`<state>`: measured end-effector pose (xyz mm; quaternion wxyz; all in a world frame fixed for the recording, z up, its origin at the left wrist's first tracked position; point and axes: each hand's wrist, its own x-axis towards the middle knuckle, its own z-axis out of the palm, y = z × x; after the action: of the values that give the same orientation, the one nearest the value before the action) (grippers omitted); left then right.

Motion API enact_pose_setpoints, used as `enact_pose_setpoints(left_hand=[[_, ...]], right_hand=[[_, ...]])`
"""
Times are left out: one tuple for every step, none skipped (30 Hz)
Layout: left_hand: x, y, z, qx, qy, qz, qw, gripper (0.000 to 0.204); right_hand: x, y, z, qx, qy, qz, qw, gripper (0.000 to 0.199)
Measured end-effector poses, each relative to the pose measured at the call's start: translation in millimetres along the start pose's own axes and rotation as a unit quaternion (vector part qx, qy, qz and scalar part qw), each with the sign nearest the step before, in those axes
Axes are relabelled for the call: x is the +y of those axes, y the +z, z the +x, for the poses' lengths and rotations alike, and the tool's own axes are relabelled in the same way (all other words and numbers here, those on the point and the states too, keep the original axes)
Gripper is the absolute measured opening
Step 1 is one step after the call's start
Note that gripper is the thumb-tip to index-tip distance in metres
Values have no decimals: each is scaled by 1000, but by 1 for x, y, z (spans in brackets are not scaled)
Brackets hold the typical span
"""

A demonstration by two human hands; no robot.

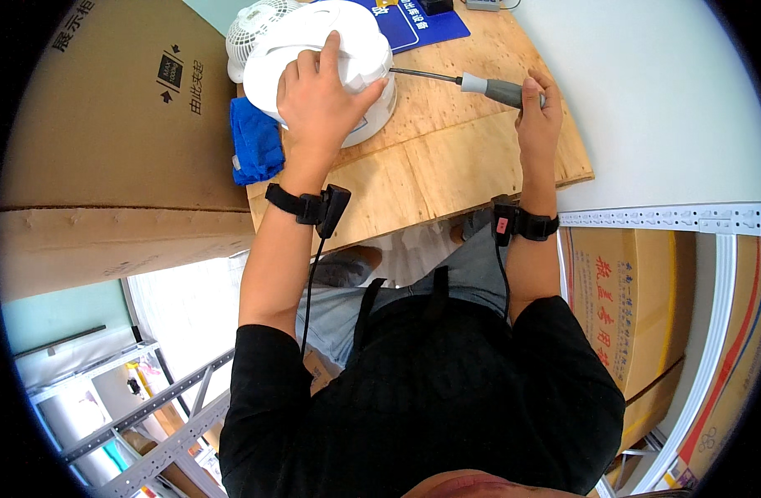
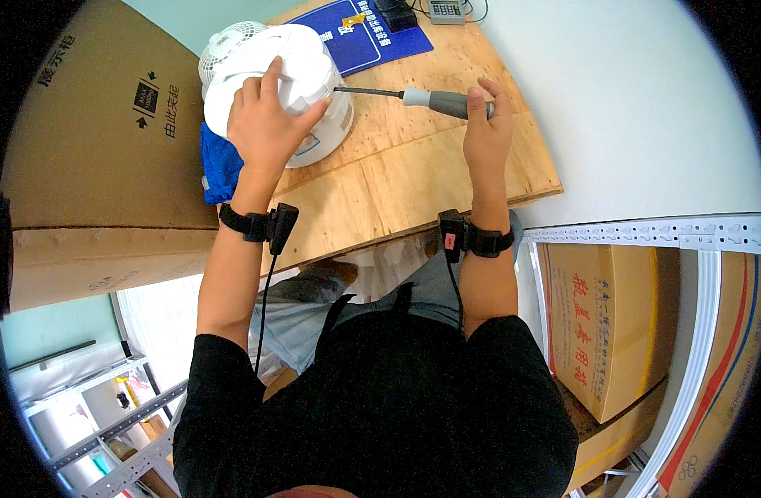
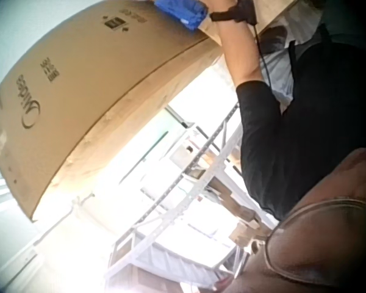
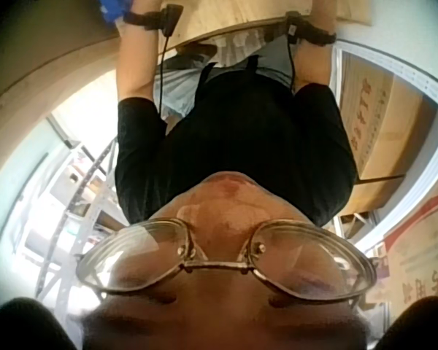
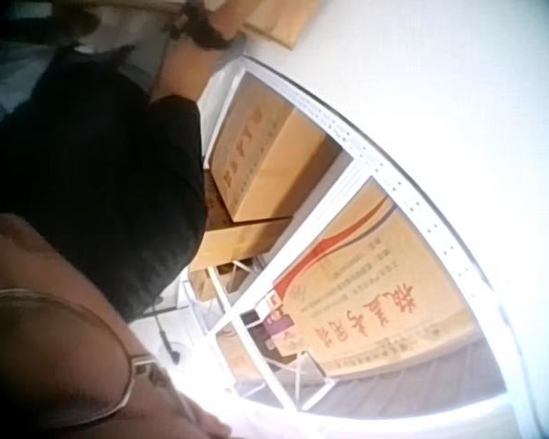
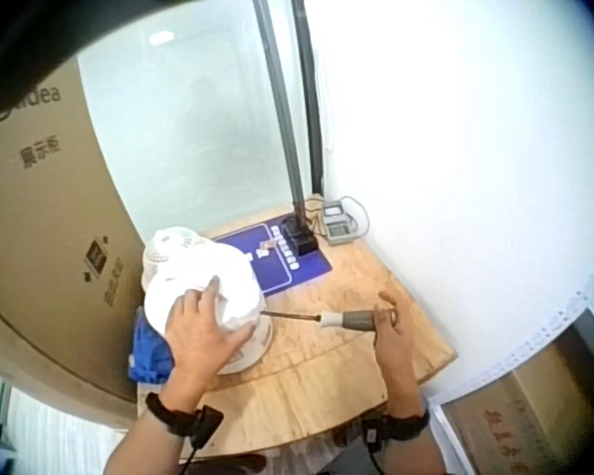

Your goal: The person assembles a white plastic appliance by inserting a black rod into the lid, securing the lid onto the base, and tightening a screw. They then wipe the exterior of the appliance with a blue cloth.

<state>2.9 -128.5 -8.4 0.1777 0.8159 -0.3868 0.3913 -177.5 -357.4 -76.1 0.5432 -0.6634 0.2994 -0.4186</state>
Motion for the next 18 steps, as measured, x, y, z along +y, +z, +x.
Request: enact_pose_setpoints(left_hand=[[0,0,0,0,-1,-6,1000,78],[0,0,0,2,3,1,1000,78],[0,-2,0,4,7,8,1000,78],[0,-3,0,6,11,15,1000,78],[-1,-2,0,3,9,15,1000,78],[-1,-2,0,0,7,16,1000,78],[-1,-1,0,-2,5,16,1000,78],[-1,-1,0,1,7,18,1000,78],[-1,0,0,5,9,20,1000,78],[-1,0,0,9,11,22,1000,78],[0,-1,0,8,11,23,1000,78],[1,-1,1,7,11,24,1000,78],[2,-2,1,6,11,25,1000,78],[1,-2,1,5,12,26,1000,78],[0,-2,0,4,13,26,1000,77],[-1,-2,0,3,14,27,1000,77],[-1,-2,0,3,14,26,1000,77],[-1,-2,0,2,15,24,1000,77]], right_hand=[[2,-1,1,-3,6,4,1000,37],[-13,0,-5,-16,26,21,999,37],[-21,1,-8,-29,47,38,998,37],[-18,1,-7,-33,31,62,997,36],[-15,0,-6,-36,15,87,995,36],[-13,-1,-6,-38,-2,111,993,35],[-13,-3,-5,-46,24,96,994,35],[-14,-6,-4,-54,49,81,994,34],[-14,-8,-3,-62,74,65,993,33],[-9,-8,-1,-46,35,33,998,32],[-5,-5,2,-30,-5,1,1000,31],[-3,-5,2,-25,-15,10,1000,31],[-1,-5,2,-21,-25,19,999,31],[-13,-1,-4,-30,-6,71,997,30],[-19,1,-7,-39,14,122,992,30],[-19,1,-7,-40,15,133,990,29],[-18,1,-7,-40,15,144,989,28],[-17,0,-8,-40,16,155,987,28]])
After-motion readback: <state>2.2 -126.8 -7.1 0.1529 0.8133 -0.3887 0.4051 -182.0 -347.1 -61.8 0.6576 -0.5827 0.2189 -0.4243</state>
